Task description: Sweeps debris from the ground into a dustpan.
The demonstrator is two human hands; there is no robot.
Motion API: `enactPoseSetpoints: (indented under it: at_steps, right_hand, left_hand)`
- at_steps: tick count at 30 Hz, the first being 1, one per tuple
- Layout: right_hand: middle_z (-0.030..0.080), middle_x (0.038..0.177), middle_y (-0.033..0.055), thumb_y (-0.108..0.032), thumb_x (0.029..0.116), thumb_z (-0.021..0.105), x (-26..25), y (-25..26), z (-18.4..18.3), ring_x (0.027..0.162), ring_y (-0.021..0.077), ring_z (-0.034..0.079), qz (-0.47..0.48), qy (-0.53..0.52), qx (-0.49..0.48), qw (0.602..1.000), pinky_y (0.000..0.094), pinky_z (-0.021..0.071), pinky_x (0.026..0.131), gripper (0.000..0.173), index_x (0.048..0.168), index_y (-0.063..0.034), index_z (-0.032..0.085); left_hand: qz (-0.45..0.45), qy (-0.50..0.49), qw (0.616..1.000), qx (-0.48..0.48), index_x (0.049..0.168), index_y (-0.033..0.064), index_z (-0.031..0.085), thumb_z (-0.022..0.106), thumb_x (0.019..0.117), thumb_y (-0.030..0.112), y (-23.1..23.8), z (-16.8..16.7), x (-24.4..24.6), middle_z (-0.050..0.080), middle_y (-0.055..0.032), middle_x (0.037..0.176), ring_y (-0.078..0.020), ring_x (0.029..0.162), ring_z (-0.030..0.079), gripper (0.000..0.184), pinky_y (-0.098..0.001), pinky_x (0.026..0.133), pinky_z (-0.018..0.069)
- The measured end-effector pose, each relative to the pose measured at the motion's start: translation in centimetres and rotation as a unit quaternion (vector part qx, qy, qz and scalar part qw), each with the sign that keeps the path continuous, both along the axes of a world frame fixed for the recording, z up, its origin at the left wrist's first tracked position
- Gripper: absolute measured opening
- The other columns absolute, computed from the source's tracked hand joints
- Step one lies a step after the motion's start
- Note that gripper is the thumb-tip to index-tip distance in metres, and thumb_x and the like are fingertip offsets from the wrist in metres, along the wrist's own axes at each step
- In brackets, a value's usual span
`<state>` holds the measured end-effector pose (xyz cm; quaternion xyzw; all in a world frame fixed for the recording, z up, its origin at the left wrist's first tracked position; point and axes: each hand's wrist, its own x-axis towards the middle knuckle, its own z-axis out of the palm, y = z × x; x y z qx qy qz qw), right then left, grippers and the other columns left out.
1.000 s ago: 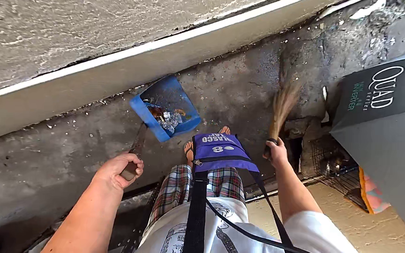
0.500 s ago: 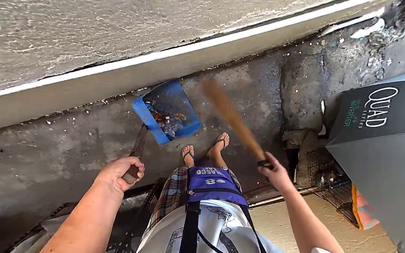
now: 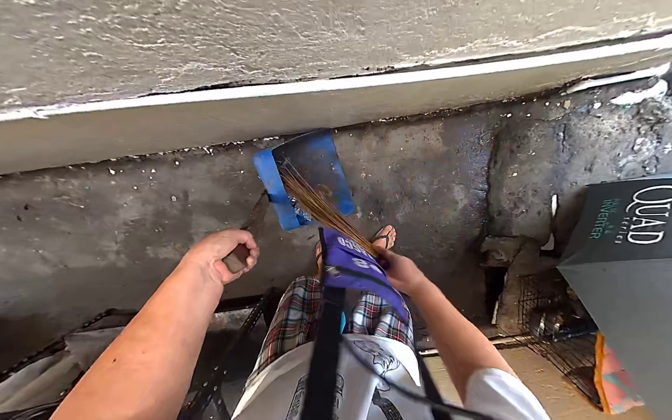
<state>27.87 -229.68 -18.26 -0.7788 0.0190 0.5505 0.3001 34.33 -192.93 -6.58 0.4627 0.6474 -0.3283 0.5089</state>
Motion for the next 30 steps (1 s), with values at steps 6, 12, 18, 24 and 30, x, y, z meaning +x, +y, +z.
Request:
enactPoseSetpoints:
  at_steps: [6,12,18,24,30]
  right_hand:
    - [0.067,0.114,0.0157,-0.012,0.0866,0.076,-4.8,-12.8,9.7,0.071,0.024,0.066,-0.339,0.047,-0.035,0.939,0.0425,0.0582,0.058,0.076,0.155,-0.019,0.043]
    - [0.061,0.095,0.0134,-0.02,0.1018,0.057,-5.1,-11.8,3.8,0.062,0.0229,0.063,-0.578,0.014,-0.077,0.812,0.0391,0.0564,0.051,0.071,0.162,-0.0234,0.018]
    - [0.063,0.134,0.0189,-0.015,0.0943,0.069,-11.1,4.6,-2.0,0.116,0.0269,0.066,-0.229,0.116,-0.01,0.966,0.0463,0.0558,0.099,0.07,0.157,-0.0092,0.037]
    - [0.06,0.142,0.018,-0.013,0.0968,0.065,-11.4,4.2,1.6,0.125,0.0238,0.063,-0.159,0.051,0.081,0.983,0.0426,0.0518,0.106,0.062,0.155,-0.0095,0.044]
    - [0.063,0.099,0.0153,-0.017,0.0997,0.06,-4.7,-4.6,4.0,0.061,0.0223,0.062,-0.436,0.006,-0.052,0.899,0.0406,0.0567,0.053,0.074,0.163,-0.02,0.021]
  left_hand:
    - [-0.062,-0.093,0.991,-0.075,0.148,0.0195,0.039,0.045,0.0907,-0.003,13.1,-0.8,-13.2,0.056,-0.0051,0.086,-0.0064,0.051,0.051,0.062,-0.0177,0.039,0.0404]
    - [0.002,-0.096,0.995,-0.04,0.151,0.021,0.036,0.045,0.0895,-0.002,18.1,2.4,-21.8,0.058,-0.006,0.089,-0.0068,0.051,0.054,0.067,-0.0177,0.038,0.0416]
    - [0.076,-0.034,0.995,0.051,0.146,0.0205,0.039,0.048,0.0896,-0.004,17.8,1.1,-23.0,0.055,-0.0052,0.082,-0.0079,0.05,0.052,0.062,-0.019,0.038,0.0415]
    - [0.123,-0.02,0.99,0.063,0.146,0.0204,0.038,0.049,0.0904,-0.005,17.5,-0.3,-23.8,0.054,-0.0062,0.08,-0.0085,0.048,0.051,0.062,-0.0196,0.038,0.0414]
    - [0.138,-0.017,0.989,0.054,0.138,0.0172,0.043,0.05,0.0891,-0.006,17.2,-1.1,-22.8,0.052,-0.0055,0.075,-0.0092,0.048,0.051,0.055,-0.0196,0.038,0.041]
